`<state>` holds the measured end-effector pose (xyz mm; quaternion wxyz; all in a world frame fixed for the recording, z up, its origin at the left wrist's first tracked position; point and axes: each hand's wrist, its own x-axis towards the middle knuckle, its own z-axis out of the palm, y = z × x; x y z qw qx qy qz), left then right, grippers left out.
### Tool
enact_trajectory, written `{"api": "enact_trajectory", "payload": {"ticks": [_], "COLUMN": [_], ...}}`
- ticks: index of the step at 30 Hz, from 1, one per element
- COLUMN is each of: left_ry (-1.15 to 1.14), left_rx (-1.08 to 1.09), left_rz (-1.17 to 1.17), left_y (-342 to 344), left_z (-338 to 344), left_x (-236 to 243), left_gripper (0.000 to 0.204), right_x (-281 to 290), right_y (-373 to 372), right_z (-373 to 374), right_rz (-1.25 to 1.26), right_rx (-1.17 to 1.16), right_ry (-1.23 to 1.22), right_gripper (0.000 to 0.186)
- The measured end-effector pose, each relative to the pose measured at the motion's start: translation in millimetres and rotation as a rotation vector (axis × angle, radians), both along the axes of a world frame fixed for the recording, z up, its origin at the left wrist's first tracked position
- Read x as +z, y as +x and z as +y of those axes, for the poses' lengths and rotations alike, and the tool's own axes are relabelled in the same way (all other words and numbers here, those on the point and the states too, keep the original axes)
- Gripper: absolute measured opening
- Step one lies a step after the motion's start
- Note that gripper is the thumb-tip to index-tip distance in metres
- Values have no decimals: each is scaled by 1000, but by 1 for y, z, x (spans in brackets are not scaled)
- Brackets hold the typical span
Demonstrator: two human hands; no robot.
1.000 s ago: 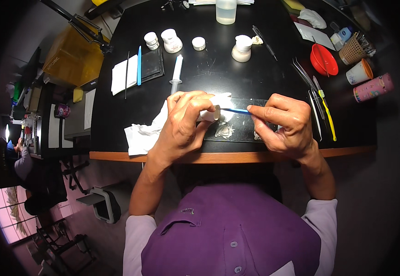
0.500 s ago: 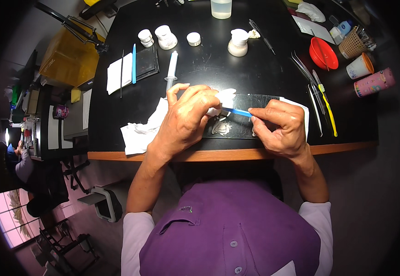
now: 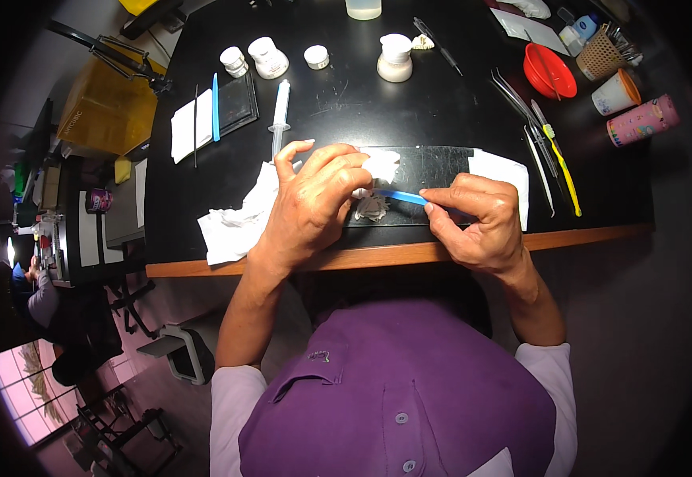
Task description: The person mixes a dental cement material on a glass plate using a blue tool, then applies the mixture to the interior of a dental crown held with tweezers.
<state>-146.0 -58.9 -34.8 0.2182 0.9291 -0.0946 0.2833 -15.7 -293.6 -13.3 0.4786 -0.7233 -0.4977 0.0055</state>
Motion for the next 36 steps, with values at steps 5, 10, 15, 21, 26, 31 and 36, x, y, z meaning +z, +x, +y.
{"api": "enact_trajectory", "payload": {"ticks": [5, 10, 15, 21, 26, 31, 36], "left_ry": [-24, -3, -110, -448, -646, -910, -654], "left_rx": [20, 85, 188, 192, 195, 303, 378], "left_rz": [-23, -61, -129, -88, -211, -254, -281], "left_y": [0, -6, -29, -58, -72, -74, -87], "left_z": [1, 8, 13, -1, -10, -7, 42], "left_x": [-2, 2, 0, -3, -9, 12, 28], "left_gripper": [50, 54, 56, 63, 71, 73, 39], "right_x": [1, 4, -3, -14, -10, -17, -13], "right_y": [-1, -2, -8, -12, -26, -24, -26], "right_z": [-1, -3, -4, 1, -4, -6, -13], "right_rz": [3, -19, -124, -189, -262, -287, -244], "right_rx": [-6, -16, -130, -139, -65, -65, -111], "right_ry": [45, 40, 13, -44, -38, -50, 7], "right_gripper": [15, 16, 19, 22, 24, 27, 26]}}
